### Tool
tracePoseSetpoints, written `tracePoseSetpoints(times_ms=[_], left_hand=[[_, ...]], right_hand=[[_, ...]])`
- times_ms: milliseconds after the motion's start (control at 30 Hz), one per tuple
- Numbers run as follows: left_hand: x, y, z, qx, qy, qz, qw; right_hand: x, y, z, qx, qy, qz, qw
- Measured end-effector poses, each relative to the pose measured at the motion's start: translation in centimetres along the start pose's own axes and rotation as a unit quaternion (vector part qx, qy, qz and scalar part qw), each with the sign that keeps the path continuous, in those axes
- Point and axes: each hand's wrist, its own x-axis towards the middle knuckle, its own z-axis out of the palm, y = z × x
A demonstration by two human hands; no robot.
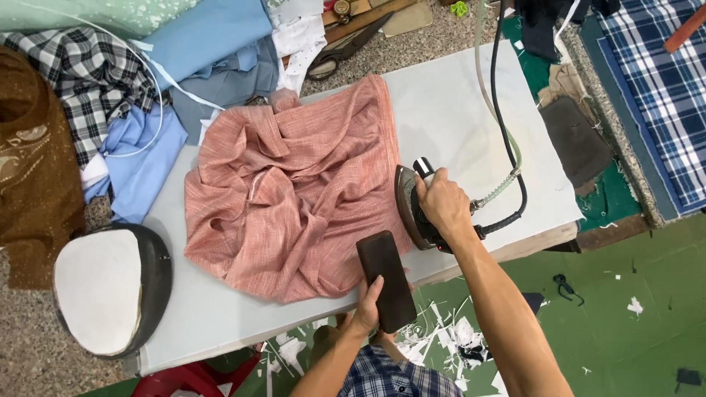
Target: The person irons a pink shirt on a white ironing board using a steam iron and a black pressing block. They repeatedly smooth the fabric, press the collar and sleeves, and adjust the shirt's position throughout the process.
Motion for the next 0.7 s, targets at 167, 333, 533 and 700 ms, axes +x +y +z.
tracePoseSetpoints(times_ms=[167,333,533,700], left_hand=[[0.0,1.5,-2.5,0.002,-0.025,-0.017,1.000],[3.0,0.8,-5.5,0.005,0.016,0.116,0.993],[6.9,2.8,2.8,0.588,0.150,0.201,0.768],[12.5,-0.8,9.4,0.800,0.254,0.181,0.512]], right_hand=[[0.6,0.0,0.1,0.004,0.007,-0.012,1.000],[1.1,-0.1,-0.2,0.009,0.004,-0.027,1.000],[3.2,2.1,-2.7,-0.045,0.010,-0.092,0.995],[8.4,9.9,-6.4,-0.055,0.003,-0.104,0.993]])
